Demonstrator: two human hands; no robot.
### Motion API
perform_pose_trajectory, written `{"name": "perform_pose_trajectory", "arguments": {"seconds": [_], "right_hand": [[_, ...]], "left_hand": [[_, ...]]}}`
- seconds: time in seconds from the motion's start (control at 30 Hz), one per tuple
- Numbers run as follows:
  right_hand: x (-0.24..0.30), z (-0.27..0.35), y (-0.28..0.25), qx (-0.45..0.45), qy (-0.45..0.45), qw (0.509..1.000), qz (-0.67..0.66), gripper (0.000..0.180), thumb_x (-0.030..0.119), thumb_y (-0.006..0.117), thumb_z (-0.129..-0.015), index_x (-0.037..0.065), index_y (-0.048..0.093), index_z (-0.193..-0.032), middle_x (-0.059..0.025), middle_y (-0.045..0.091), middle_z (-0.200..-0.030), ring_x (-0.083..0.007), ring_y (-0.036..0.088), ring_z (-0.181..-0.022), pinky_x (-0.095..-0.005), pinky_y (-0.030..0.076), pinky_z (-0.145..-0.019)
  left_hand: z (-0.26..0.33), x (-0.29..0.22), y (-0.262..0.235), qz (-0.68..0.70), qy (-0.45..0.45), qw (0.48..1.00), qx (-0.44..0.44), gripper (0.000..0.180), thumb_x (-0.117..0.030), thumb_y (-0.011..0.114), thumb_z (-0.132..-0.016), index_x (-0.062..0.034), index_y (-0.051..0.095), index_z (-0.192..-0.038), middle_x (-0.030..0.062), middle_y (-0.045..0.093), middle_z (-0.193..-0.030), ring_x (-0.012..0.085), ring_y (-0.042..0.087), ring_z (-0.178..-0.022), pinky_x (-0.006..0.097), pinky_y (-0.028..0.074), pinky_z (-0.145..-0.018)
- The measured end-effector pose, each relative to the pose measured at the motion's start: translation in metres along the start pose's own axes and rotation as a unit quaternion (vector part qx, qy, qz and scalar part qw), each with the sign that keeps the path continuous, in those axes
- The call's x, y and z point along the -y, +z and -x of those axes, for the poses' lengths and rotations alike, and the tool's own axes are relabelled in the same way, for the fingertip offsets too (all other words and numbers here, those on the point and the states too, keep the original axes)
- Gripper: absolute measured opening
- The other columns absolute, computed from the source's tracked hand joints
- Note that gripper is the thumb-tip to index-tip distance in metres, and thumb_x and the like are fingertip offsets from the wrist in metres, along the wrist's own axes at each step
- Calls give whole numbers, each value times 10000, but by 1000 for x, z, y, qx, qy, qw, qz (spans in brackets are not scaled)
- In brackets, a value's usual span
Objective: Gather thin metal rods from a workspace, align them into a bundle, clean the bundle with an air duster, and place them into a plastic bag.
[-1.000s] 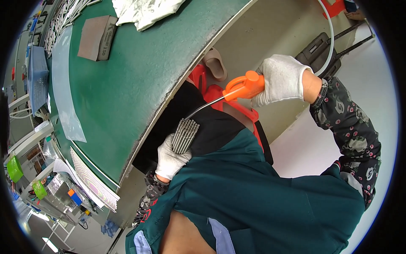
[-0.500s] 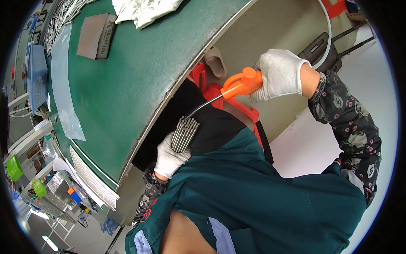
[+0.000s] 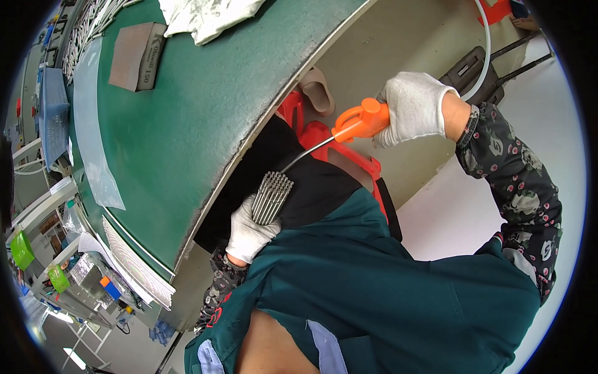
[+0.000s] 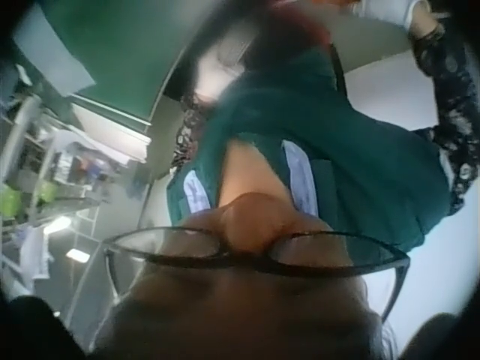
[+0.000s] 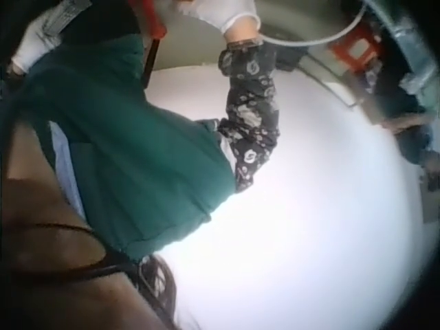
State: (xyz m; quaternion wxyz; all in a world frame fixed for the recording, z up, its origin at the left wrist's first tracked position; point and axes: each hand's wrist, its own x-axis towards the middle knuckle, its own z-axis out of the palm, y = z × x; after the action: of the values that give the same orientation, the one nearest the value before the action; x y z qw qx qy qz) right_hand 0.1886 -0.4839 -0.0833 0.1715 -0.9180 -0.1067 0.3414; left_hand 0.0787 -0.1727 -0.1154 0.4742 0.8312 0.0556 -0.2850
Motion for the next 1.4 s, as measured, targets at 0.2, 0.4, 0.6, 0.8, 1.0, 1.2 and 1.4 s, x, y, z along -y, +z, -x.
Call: {"name": "perform_pose_trajectory", "arguments": {"seconds": [0.2,0.4,0.6,0.8,1.0,1.2,1.4], "right_hand": [[-2,5,3,-4,-42,998,-42,370,308,745,-510,21,646,-721,-156,571,-579,-313,562,-540,-346,463,-537],[-4,3,3,-12,-28,999,-31,382,316,751,-504,13,641,-710,-163,567,-577,-313,559,-538,-340,462,-534],[-8,3,3,-13,-20,999,-27,373,312,763,-489,17,626,-671,-156,549,-561,-319,537,-519,-340,451,-508],[-9,7,5,1,-18,999,-36,382,310,767,-485,10,622,-673,-160,552,-574,-314,537,-528,-334,451,-517],[-6,6,1,23,-32,997,-61,368,293,770,-490,22,624,-690,-144,568,-592,-300,550,-544,-328,452,-525],[-2,7,-2,20,-44,995,-91,371,306,760,-510,13,629,-695,-142,566,-565,-285,558,-516,-326,453,-513],[-5,4,-2,18,-27,999,-39,354,267,777,-495,23,620,-697,-133,575,-590,-280,557,-535,-320,454,-520]], "left_hand": [[2,-2,-1,10,-28,999,24,313,67,490,-703,33,494,-1014,42,599,-879,85,567,-746,192,458,-662],[2,2,-2,53,-44,997,34,277,77,368,-791,21,471,-1043,56,574,-937,89,549,-801,194,452,-686],[2,0,-1,23,-14,1000,15,268,62,442,-757,33,483,-1019,45,585,-892,91,557,-756,194,454,-658],[3,5,0,-9,-16,1000,7,324,61,514,-689,38,496,-1011,38,598,-868,86,562,-725,192,455,-642],[1,-1,-1,17,-33,999,13,355,64,504,-693,40,483,-1046,53,596,-911,88,565,-762,195,459,-666],[2,0,-2,2,-26,999,25,357,64,508,-694,41,483,-1049,58,600,-917,96,570,-768,198,462,-673],[-1,-2,0,-16,-20,1000,4,337,49,520,-690,37,506,-1027,54,612,-896,98,578,-766,204,462,-687]]}}
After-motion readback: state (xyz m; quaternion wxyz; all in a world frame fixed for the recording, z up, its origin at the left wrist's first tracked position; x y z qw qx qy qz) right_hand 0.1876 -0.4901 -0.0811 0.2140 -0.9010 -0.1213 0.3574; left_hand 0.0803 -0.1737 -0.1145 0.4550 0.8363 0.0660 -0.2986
